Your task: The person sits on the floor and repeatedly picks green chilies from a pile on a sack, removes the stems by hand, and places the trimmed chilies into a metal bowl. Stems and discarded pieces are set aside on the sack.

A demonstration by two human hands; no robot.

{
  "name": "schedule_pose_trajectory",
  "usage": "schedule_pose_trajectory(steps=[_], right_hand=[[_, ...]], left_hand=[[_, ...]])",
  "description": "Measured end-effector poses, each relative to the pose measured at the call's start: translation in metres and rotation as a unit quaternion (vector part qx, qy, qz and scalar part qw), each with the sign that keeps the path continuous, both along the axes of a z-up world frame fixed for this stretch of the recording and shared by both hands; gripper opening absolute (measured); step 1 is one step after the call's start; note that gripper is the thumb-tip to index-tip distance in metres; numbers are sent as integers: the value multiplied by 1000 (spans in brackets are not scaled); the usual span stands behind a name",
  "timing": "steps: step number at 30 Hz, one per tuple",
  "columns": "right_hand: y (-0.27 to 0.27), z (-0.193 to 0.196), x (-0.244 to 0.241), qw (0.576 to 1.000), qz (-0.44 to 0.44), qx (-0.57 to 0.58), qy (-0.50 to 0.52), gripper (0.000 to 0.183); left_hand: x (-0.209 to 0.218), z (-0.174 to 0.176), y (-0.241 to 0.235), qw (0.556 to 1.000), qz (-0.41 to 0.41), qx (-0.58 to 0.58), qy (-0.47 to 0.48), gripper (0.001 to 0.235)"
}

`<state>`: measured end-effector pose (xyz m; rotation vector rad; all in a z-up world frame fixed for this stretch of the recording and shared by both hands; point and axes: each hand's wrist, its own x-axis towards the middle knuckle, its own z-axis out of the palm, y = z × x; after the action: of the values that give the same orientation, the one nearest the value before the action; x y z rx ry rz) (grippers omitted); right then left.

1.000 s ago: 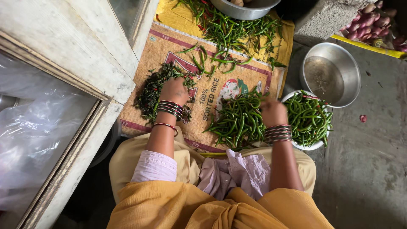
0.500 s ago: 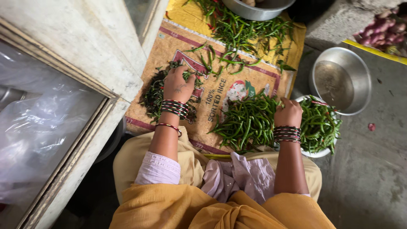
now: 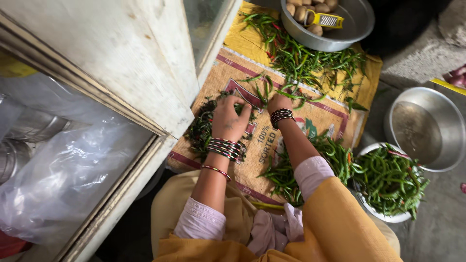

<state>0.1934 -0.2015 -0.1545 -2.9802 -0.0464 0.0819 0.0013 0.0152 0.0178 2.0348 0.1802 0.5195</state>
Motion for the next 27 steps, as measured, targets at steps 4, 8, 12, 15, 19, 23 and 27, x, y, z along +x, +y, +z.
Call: schedule_pose_trajectory(steps=[4,8,12,15,19,23,27], right_hand=[[5,-9,9,993,-74,18,91,49],[-1,16,-13,987,-48,139,68,37],[7,62,-53,967,-78,234,60,26],[13,99,-97,941,40,330,61,23],[8,136,-153,926,154,345,10,17],[-7,153,-171,931,130,342,5,16],[-13,143,-172,881,48,467,60,18]], left_hand=[[2,6,-3,999,-9,-9,51,24],[1,7,-9,996,-22,-22,81,23],[0,3,-6,996,-60,-17,57,18],[4,-1,-9,995,-88,47,-14,20],[-3,-12,-20,982,-95,149,-68,15],[0,-19,-30,976,-162,144,-14,10],[0,-24,-42,974,-146,159,-68,13]])
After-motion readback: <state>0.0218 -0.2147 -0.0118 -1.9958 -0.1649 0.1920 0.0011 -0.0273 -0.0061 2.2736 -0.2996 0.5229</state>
